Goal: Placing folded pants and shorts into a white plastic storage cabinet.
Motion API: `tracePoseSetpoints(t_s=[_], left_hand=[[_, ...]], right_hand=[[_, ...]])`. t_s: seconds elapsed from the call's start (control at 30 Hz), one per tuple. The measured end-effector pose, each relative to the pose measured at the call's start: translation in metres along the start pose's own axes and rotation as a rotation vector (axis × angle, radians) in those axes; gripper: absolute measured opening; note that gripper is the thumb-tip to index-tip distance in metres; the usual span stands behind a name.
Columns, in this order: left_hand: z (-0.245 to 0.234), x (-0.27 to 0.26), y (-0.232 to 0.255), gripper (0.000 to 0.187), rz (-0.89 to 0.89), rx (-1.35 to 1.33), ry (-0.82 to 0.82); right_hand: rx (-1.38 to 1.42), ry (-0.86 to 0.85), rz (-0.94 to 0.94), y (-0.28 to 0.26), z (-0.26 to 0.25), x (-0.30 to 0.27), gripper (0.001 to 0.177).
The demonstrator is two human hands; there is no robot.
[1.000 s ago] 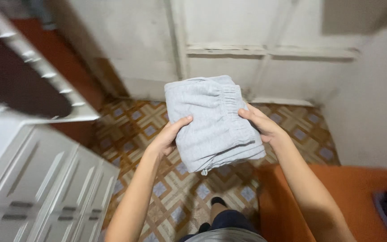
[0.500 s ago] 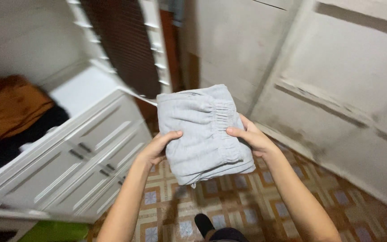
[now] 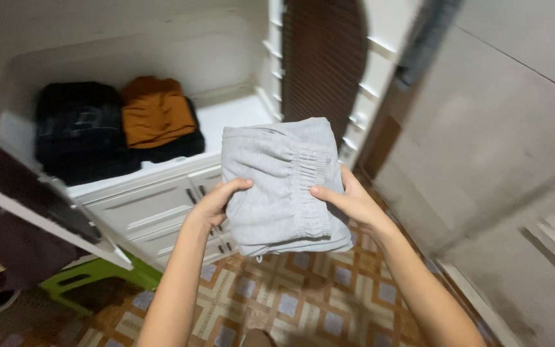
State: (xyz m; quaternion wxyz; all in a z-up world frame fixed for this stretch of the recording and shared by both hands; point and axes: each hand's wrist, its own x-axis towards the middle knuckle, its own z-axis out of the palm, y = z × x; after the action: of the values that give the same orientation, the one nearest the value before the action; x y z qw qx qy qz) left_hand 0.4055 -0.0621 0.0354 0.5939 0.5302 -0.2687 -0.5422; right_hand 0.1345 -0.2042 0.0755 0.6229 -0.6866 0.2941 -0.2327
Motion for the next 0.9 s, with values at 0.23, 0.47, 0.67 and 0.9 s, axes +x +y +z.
tracePoseSetpoints(t_s=[0.23,0.47,0.67,0.9], left_hand=[[-0.079,0.036,0.047,0.086,0.084,0.038,0.155],[-0.189,0.106,0.080,0.067,0.108,0.062,0.240],[-0.273,0.154,0.104,0.066,0.147,0.051,0.381],[-0.359,0.186,0.165,0.061,0.333,0.090,0.512]], right_hand=[[-0.002,-0.091,-0.069,0.000,0.065,0.127,0.103],[-0.055,-0.021,0.050,-0.003,0.136,0.256,0.111],[-0.087,-0.071,-0.015,-0.011,0.192,0.364,0.097],[-0.037,-0.119,-0.056,-0.026,0.261,0.470,0.102]])
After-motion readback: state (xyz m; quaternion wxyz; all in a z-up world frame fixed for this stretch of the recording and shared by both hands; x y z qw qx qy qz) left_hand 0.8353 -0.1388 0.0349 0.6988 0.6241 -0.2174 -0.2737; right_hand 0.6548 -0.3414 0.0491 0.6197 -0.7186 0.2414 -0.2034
